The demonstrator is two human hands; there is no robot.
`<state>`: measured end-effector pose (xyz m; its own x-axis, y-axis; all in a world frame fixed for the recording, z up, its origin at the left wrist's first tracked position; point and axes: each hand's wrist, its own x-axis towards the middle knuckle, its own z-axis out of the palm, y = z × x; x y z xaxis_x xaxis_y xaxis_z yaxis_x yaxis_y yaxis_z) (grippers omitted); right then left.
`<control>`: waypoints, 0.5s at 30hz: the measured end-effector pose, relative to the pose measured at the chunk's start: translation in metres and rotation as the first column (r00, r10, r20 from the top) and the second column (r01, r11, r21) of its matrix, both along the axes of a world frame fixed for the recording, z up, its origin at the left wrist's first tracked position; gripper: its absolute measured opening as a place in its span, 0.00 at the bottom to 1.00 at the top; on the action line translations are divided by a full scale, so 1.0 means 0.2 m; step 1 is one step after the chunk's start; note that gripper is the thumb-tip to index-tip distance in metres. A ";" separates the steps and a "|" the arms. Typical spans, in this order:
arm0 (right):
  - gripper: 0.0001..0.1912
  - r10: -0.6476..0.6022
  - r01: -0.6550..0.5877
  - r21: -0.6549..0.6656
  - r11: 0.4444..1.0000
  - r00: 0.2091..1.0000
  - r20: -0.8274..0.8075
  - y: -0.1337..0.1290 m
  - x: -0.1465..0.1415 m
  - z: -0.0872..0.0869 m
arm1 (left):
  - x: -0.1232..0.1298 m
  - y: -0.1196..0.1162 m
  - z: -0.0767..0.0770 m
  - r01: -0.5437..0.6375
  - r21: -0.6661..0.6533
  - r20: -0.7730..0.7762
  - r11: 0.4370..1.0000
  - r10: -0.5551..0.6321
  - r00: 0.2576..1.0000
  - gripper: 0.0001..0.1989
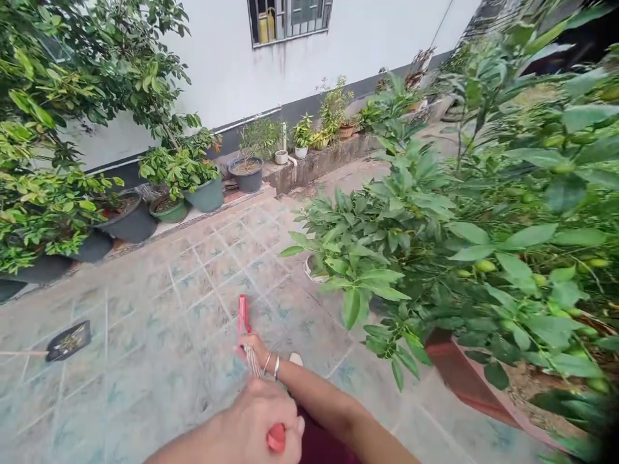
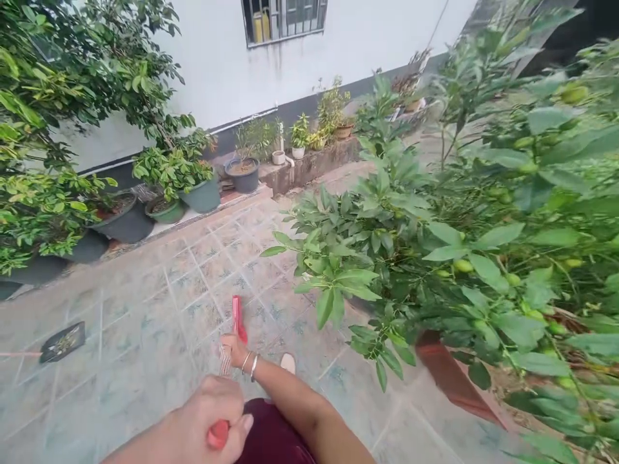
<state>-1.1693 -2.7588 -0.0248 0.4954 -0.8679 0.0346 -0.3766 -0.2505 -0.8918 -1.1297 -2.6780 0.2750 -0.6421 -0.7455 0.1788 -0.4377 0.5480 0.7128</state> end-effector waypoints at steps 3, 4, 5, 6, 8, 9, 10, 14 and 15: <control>0.23 -0.032 0.036 -0.028 0.999 0.991 0.127 -0.15 -0.08 0.00 | -0.07 -0.19 0.02 0.067 0.037 0.044 0.997 -0.069 0.997 0.19; 0.23 -0.060 0.066 -0.037 0.997 0.986 0.155 -0.20 -0.11 0.00 | -0.07 -0.25 0.03 0.080 0.050 0.051 0.996 -0.082 0.995 0.19; 0.22 -0.089 0.097 -0.040 0.994 0.983 0.163 -0.25 -0.15 0.01 | -0.07 -0.31 0.05 0.082 0.060 0.040 0.995 -0.084 0.996 0.19; 0.21 -0.123 0.131 -0.041 0.991 0.980 0.157 -0.30 -0.18 0.02 | -0.06 -0.38 0.06 0.081 0.070 -0.006 0.994 -0.081 0.997 0.20; 0.19 -0.183 0.188 -0.035 0.981 0.976 0.121 -0.39 -0.25 0.04 | -0.02 -0.50 0.07 0.097 0.116 -0.165 0.989 -0.077 0.983 0.21; 0.19 -0.210 0.215 -0.033 0.976 0.972 0.101 -0.43 -0.28 0.05 | 0.00 -0.57 0.07 0.105 0.159 -0.239 0.982 -0.065 0.969 0.22; 0.18 -0.238 0.241 -0.029 0.970 0.968 0.080 -0.48 -0.31 0.06 | 0.02 -0.64 0.07 0.125 0.206 -0.305 0.971 -0.057 0.951 0.24; 0.17 -0.370 0.372 0.032 0.928 0.927 -0.057 -0.65 -0.39 0.11 | 0.10 -0.94 0.02 0.193 0.324 -0.430 0.926 -0.037 0.902 0.28; 0.16 -0.395 0.401 0.053 0.914 0.914 -0.095 -0.70 -0.40 0.11 | 0.12 -1.02 0.00 0.205 0.329 -0.447 0.922 -0.039 0.894 0.29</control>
<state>-1.2485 -2.8991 -0.0028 0.1068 -0.9925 -0.0589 -0.5034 -0.0029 -0.8641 -1.1055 -2.8824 0.2756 -0.6552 -0.7312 0.1902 0.0051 0.2475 0.9689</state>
